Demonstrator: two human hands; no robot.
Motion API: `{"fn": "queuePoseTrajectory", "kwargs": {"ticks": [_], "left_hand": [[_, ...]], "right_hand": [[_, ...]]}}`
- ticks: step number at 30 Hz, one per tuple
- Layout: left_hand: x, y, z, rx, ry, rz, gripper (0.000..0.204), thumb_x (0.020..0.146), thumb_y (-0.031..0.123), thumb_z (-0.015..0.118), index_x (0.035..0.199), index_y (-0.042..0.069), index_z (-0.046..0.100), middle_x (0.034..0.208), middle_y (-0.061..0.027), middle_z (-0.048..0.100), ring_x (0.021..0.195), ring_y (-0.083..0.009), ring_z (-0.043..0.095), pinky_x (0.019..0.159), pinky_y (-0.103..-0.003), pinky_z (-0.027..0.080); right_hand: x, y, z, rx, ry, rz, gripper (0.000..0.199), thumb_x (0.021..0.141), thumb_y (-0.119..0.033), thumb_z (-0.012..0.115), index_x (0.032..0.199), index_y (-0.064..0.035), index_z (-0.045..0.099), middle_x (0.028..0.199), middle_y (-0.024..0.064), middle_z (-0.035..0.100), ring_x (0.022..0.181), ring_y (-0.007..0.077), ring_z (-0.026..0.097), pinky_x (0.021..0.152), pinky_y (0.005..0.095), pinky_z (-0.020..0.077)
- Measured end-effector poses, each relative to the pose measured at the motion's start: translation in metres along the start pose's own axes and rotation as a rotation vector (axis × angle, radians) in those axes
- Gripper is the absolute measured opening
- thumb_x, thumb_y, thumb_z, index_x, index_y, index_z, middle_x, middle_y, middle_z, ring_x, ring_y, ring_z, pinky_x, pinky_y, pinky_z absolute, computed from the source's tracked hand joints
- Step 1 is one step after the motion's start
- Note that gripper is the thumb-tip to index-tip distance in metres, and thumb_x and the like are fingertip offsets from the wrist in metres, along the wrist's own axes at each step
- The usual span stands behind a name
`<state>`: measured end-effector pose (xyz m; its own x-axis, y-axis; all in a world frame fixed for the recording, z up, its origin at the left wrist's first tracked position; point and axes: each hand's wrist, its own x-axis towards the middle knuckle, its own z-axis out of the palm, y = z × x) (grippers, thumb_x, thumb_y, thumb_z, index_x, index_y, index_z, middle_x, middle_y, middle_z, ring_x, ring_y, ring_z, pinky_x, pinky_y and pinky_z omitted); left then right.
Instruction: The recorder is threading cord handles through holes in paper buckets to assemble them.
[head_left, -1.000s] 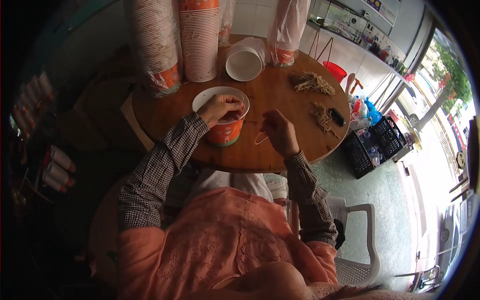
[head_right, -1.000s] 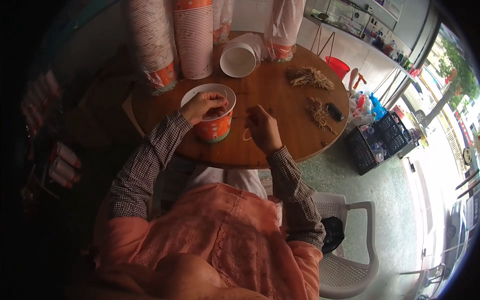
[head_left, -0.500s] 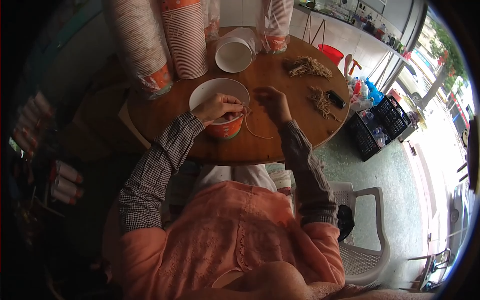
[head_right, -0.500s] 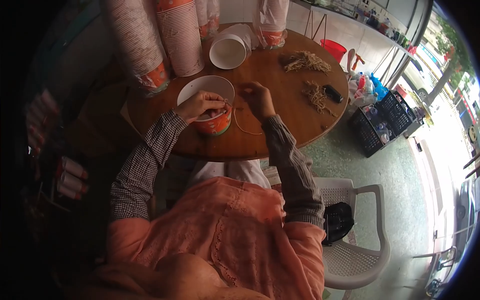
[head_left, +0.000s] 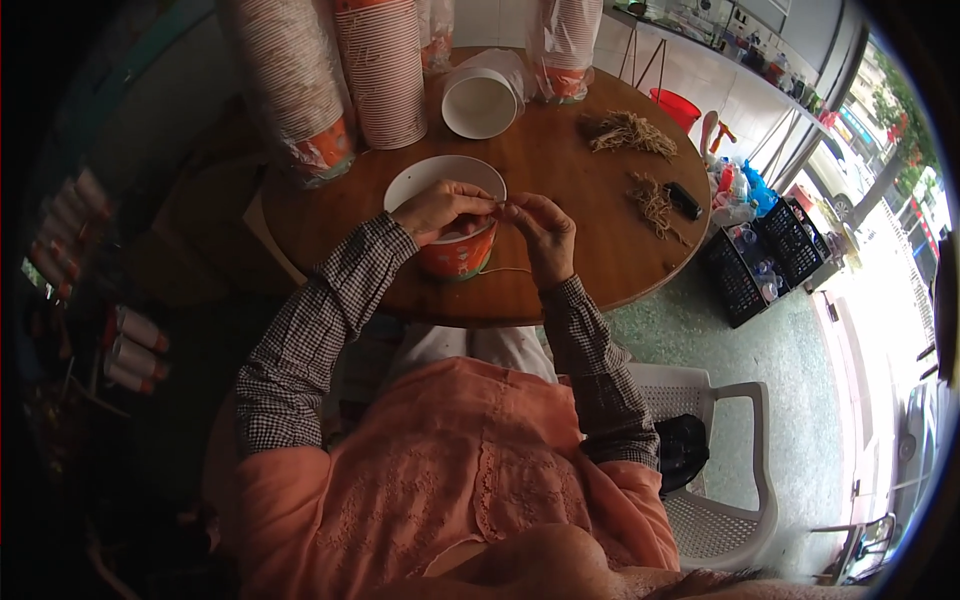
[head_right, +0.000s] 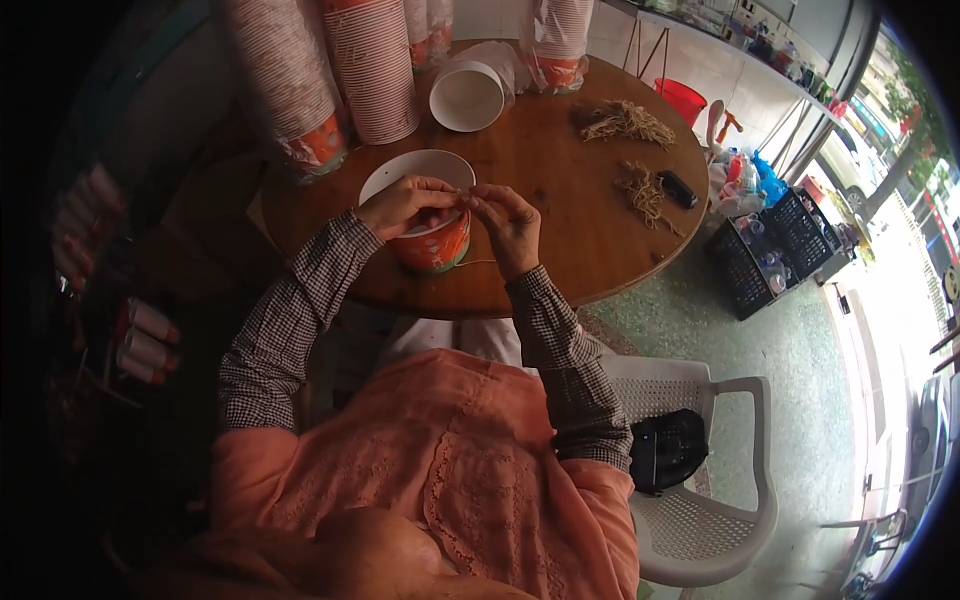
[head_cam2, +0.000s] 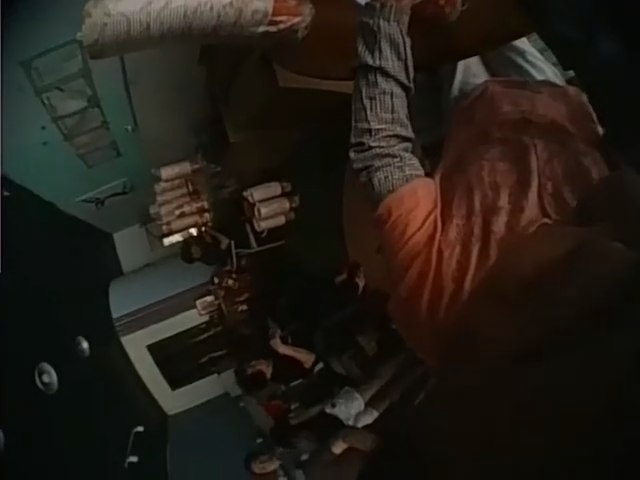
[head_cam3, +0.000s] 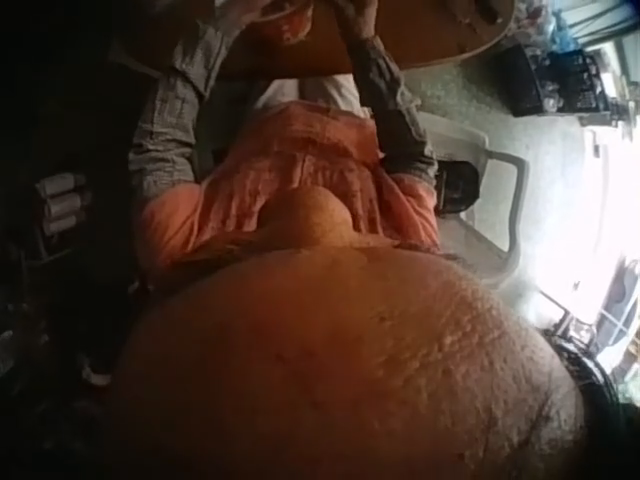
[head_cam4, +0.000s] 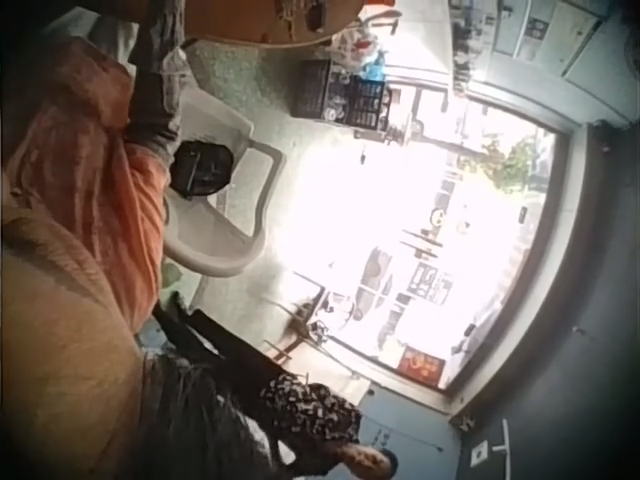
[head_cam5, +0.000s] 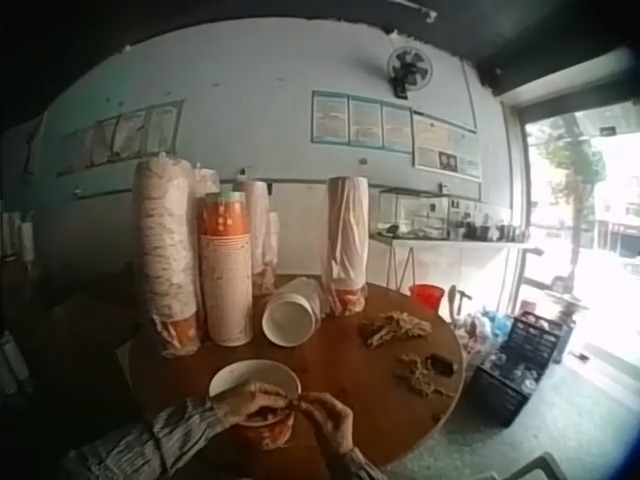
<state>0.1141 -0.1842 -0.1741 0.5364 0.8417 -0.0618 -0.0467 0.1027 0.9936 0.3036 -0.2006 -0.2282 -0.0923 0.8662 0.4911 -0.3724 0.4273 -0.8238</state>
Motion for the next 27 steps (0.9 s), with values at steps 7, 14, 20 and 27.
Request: {"fn": "queuePoseTrajectory", "kwargs": {"ticks": [7, 14, 20, 27], "left_hand": [[-0.002, 0.003, 0.003, 0.017, 0.004, 0.003, 0.016, 0.088, 0.011, 0.061, 0.096, -0.001, 0.067, 0.08, -0.0019, 0.065, 0.065, -0.0058, 0.053, 0.057, -0.019, 0.042], [-0.005, 0.005, 0.005, 0.033, -0.005, -0.003, 0.017, 0.088, 0.01, 0.061, 0.1, -0.002, 0.064, 0.079, -0.0019, 0.062, 0.067, -0.0067, 0.054, 0.063, -0.02, 0.043], [-0.006, 0.001, 0.005, 0.182, 0.071, 0.107, 0.017, 0.086, 0.007, 0.065, 0.1, -0.002, 0.063, 0.089, -0.0042, 0.065, 0.077, -0.009, 0.059, 0.071, -0.021, 0.048], [-0.014, 0.001, -0.006, 0.579, 0.113, 0.09, 0.012, 0.084, 0.005, 0.067, 0.094, 0.0, 0.064, 0.082, -0.0048, 0.066, 0.065, -0.0078, 0.059, 0.06, -0.021, 0.048]], "right_hand": [[0.008, -0.002, -0.002, -0.229, 0.027, -0.131, 0.012, 0.083, -0.006, 0.07, 0.094, -0.0018, 0.069, 0.09, 0.004, 0.069, 0.087, 0.0099, 0.062, 0.081, 0.0251, 0.0491], [0.009, -0.017, 0.005, -0.435, 0.026, -0.157, 0.01, 0.083, -0.007, 0.068, 0.091, -0.0022, 0.066, 0.086, 0.0064, 0.068, 0.084, 0.0136, 0.063, 0.078, 0.0282, 0.0489], [0.015, -0.014, -0.003, -0.817, 0.08, -0.386, 0.014, 0.086, -0.018, 0.063, 0.088, -0.0041, 0.059, 0.083, 0.0118, 0.062, 0.084, 0.0316, 0.059, 0.08, 0.0395, 0.0439], [0.002, -0.035, -0.006, -0.973, -0.078, -0.466, 0.012, 0.085, -0.015, 0.063, 0.085, -0.0047, 0.057, 0.083, 0.0111, 0.059, 0.083, 0.0309, 0.057, 0.081, 0.0404, 0.0424]]}}
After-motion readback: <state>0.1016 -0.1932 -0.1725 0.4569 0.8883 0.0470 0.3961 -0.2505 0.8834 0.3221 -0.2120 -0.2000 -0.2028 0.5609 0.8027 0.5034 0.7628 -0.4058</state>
